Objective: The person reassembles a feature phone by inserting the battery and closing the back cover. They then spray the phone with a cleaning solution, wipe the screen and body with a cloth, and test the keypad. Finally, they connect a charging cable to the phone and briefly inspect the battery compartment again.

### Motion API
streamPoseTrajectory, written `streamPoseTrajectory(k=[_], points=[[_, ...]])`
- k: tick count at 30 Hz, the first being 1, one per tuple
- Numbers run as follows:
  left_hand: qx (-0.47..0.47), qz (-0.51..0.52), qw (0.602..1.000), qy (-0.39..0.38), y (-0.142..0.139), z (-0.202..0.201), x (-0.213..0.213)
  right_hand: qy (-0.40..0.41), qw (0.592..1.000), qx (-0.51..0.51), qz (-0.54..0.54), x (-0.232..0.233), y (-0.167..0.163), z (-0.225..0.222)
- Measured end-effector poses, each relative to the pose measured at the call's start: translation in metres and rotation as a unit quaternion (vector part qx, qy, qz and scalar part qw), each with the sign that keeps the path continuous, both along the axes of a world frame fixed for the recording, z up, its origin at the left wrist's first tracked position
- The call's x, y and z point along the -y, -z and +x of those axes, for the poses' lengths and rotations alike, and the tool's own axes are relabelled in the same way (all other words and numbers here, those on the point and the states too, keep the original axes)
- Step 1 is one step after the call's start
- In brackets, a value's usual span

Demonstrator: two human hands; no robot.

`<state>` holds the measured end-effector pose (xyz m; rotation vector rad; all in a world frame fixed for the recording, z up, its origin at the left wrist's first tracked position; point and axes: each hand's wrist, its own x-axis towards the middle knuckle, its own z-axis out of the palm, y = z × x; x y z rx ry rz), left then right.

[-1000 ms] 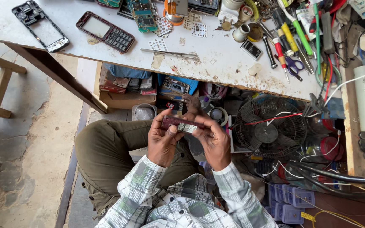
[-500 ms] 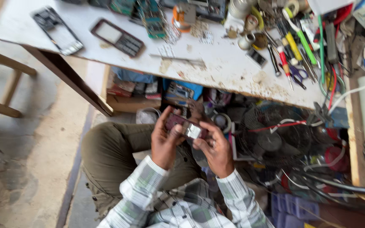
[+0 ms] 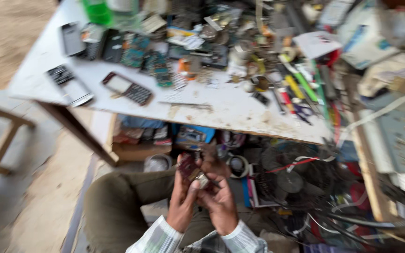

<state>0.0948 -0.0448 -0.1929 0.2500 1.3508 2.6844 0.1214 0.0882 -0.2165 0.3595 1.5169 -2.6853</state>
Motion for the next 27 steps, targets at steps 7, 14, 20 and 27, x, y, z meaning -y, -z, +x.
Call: streamPoseTrajectory(k=[7,14,20,27], points=[[0.174,0.164,0.971,0.020,-0.012,-0.010,0.019,-0.110,0.967,-0.013,0.228,-0.003,-0.036,0.004],[0.217,0.166,0.962,-0.003,-0.022,-0.011,0.063,-0.090,0.979,-0.059,0.170,-0.026,-0.076,-0.023],[0.191,0.179,0.965,0.030,-0.019,-0.001,0.065,-0.065,0.991,-0.072,0.093,-0.063,-0.143,-0.050],[0.196,0.166,0.965,0.060,-0.020,0.005,0.061,-0.017,0.545,-0.148,0.825,-0.124,-0.244,-0.151]])
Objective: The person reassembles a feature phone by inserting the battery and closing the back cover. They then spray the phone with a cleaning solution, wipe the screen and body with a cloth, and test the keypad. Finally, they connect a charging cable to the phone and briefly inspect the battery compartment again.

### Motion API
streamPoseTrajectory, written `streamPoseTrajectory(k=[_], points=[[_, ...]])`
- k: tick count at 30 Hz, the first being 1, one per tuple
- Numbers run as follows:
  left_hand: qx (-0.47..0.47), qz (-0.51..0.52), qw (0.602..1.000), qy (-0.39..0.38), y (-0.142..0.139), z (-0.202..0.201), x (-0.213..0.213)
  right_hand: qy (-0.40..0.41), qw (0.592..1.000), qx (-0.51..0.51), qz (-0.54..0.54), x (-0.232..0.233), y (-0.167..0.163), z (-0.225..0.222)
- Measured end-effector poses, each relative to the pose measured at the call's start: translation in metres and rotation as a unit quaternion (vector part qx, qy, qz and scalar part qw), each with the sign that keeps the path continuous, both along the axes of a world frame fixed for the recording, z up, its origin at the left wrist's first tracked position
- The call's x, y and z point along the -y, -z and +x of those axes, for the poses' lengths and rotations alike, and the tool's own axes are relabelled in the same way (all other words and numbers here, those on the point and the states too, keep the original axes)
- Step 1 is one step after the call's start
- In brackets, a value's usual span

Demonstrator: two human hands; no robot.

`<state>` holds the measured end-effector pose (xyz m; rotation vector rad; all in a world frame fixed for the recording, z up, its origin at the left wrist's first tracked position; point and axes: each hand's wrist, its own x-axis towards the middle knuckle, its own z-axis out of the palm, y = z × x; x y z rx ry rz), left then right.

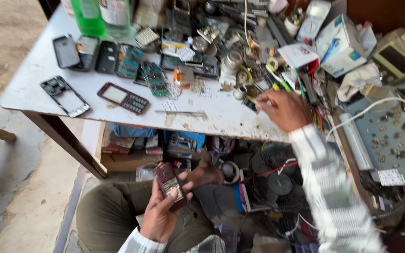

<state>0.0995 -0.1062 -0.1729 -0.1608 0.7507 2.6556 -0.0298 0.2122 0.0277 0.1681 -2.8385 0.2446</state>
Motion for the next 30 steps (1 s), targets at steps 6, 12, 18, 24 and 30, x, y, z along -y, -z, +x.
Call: streamPoseTrajectory(k=[6,12,18,24,30], points=[[-0.015,0.228,0.972,0.060,0.008,0.003,-0.010,-0.001,0.980,0.101,0.174,0.000,0.021,-0.049],[-0.040,0.328,0.940,0.083,0.012,-0.007,-0.016,0.005,0.978,0.132,0.162,-0.008,0.021,-0.064],[-0.021,0.354,0.931,0.091,0.013,-0.008,-0.019,-0.093,0.984,0.015,0.149,-0.014,0.017,-0.052],[-0.023,0.327,0.942,0.075,0.023,-0.011,-0.026,-0.204,0.958,0.037,-0.200,0.036,0.006,0.039],[-0.055,0.237,0.968,0.061,0.032,-0.007,-0.039,-0.170,0.875,0.176,-0.417,0.069,0.136,0.130]])
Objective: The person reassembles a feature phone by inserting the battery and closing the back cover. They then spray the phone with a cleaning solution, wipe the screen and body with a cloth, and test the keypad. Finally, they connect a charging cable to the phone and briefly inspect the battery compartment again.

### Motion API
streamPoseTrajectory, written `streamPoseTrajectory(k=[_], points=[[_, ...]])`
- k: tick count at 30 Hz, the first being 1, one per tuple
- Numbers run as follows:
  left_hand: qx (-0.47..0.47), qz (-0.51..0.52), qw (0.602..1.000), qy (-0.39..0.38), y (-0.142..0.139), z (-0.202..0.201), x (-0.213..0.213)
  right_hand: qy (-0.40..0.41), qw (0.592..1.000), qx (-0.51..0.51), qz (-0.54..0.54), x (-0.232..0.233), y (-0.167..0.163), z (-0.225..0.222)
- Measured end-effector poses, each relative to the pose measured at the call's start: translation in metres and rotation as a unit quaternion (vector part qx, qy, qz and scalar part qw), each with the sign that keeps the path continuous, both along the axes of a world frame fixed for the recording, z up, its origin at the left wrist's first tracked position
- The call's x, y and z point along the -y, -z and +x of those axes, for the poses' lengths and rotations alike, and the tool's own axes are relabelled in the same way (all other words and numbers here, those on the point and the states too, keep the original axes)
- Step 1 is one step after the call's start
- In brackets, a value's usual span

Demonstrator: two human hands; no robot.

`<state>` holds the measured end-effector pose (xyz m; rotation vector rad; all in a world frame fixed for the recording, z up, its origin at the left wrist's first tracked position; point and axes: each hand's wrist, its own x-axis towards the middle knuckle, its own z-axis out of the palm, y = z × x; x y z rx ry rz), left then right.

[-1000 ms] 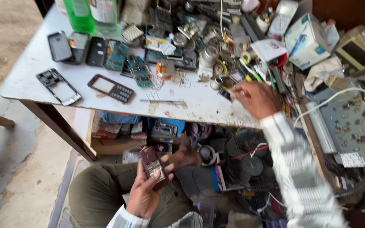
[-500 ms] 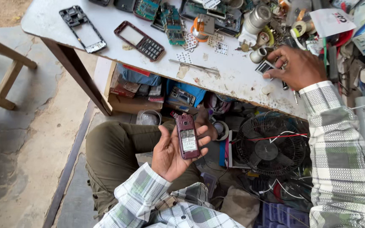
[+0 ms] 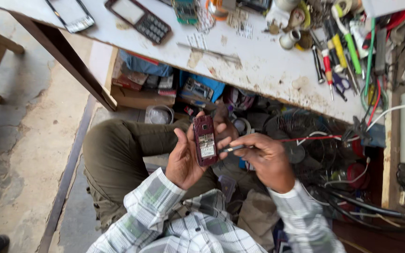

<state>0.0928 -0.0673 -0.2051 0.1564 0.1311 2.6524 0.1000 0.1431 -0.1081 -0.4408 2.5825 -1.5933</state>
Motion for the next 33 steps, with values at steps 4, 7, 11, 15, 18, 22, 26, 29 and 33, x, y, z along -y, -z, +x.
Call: streamPoseTrajectory(k=[4,7,11,15,18,22,26,29,33], points=[[-0.005,-0.003,1.000,0.011,0.004,0.000,-0.005,0.064,0.984,0.129,-0.104,0.006,0.033,0.013],[0.007,-0.006,1.000,0.011,0.006,0.002,-0.008,0.086,0.968,0.180,-0.152,0.018,0.027,0.016],[0.007,0.009,1.000,0.006,0.008,0.004,-0.012,0.043,0.973,0.185,-0.133,0.029,0.020,0.018],[-0.022,0.009,1.000,0.001,0.008,0.003,-0.015,0.025,0.988,0.150,0.000,0.032,0.019,0.019],[0.008,-0.021,1.000,0.016,0.006,0.004,-0.013,0.024,0.989,0.049,0.136,0.035,0.017,0.019],[-0.052,-0.055,0.997,0.022,0.003,0.005,-0.007,0.021,0.990,-0.054,0.126,0.039,0.017,0.023],[-0.046,-0.141,0.988,0.033,0.002,0.006,-0.009,0.062,0.989,-0.067,0.114,0.033,0.030,0.031],[-0.048,-0.144,0.988,0.028,0.003,0.007,-0.012,0.069,0.989,-0.098,0.092,0.026,0.046,0.031],[-0.052,-0.172,0.983,0.039,0.007,0.009,-0.012,0.085,0.996,-0.009,-0.005,0.024,0.070,0.027]])
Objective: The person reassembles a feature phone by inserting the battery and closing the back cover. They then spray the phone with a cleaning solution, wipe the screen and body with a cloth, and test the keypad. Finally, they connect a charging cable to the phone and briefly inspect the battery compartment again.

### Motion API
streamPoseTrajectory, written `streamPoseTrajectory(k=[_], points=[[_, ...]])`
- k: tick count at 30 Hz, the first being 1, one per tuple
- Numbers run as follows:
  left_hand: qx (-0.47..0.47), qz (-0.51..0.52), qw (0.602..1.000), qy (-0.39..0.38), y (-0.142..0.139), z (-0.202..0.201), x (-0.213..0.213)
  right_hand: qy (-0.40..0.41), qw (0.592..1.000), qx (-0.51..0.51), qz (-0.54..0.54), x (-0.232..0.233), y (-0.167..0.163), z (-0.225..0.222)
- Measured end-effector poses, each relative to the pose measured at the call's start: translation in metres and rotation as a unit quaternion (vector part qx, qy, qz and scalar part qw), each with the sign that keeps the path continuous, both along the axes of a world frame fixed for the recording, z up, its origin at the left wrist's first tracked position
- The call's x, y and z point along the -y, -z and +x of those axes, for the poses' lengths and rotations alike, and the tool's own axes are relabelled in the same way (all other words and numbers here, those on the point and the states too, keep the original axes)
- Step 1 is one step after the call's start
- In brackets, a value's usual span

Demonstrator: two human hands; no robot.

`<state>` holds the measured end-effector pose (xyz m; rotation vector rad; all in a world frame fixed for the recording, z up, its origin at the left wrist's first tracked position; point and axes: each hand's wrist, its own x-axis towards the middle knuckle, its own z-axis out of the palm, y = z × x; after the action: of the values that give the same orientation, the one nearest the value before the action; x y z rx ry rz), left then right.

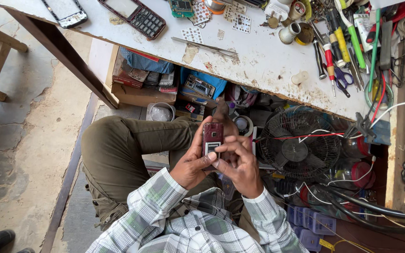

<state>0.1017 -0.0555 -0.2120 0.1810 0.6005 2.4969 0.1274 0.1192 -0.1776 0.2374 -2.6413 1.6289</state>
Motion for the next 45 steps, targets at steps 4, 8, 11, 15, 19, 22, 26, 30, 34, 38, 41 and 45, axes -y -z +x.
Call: streamPoseTrajectory(k=[4,8,11,15,19,22,26,30,34,38,41,45], points=[[0.011,0.034,0.999,-0.007,0.001,0.001,0.004,0.011,0.989,0.090,-0.120,0.013,0.009,-0.003],[0.029,0.130,0.990,-0.038,0.001,-0.005,0.006,0.042,0.999,0.015,-0.002,0.030,-0.006,-0.002],[0.066,0.259,0.961,-0.071,0.002,-0.007,0.007,0.068,0.962,-0.199,0.172,0.041,-0.023,0.001],[0.102,0.305,0.943,-0.090,0.008,-0.004,0.007,-0.003,0.961,-0.178,0.212,0.049,-0.033,0.004],[0.066,0.134,0.978,-0.143,0.016,-0.004,0.001,0.029,0.984,-0.105,0.144,0.046,-0.023,0.005],[0.013,-0.024,0.983,-0.179,0.020,-0.005,0.007,0.046,0.998,0.027,-0.020,0.038,-0.011,0.003],[-0.013,-0.160,0.965,-0.205,0.016,-0.005,0.020,0.025,0.951,0.162,-0.261,0.028,0.002,-0.004],[-0.003,-0.187,0.957,-0.220,0.005,-0.004,0.027,0.011,0.950,0.178,-0.257,0.027,0.005,-0.012],[-0.037,-0.207,0.949,-0.236,-0.006,-0.003,0.031,0.012,0.964,0.191,-0.183,0.029,0.004,-0.020],[-0.056,-0.230,0.943,-0.236,-0.009,-0.002,0.035,0.028,0.964,0.202,-0.172,0.033,0.004,-0.027],[-0.043,-0.236,0.942,-0.234,-0.009,-0.003,0.035,0.025,0.964,0.209,-0.161,0.034,0.005,-0.029],[-0.046,-0.234,0.943,-0.232,-0.009,-0.003,0.036,0.020,0.968,0.199,-0.152,0.034,0.005,-0.029]])
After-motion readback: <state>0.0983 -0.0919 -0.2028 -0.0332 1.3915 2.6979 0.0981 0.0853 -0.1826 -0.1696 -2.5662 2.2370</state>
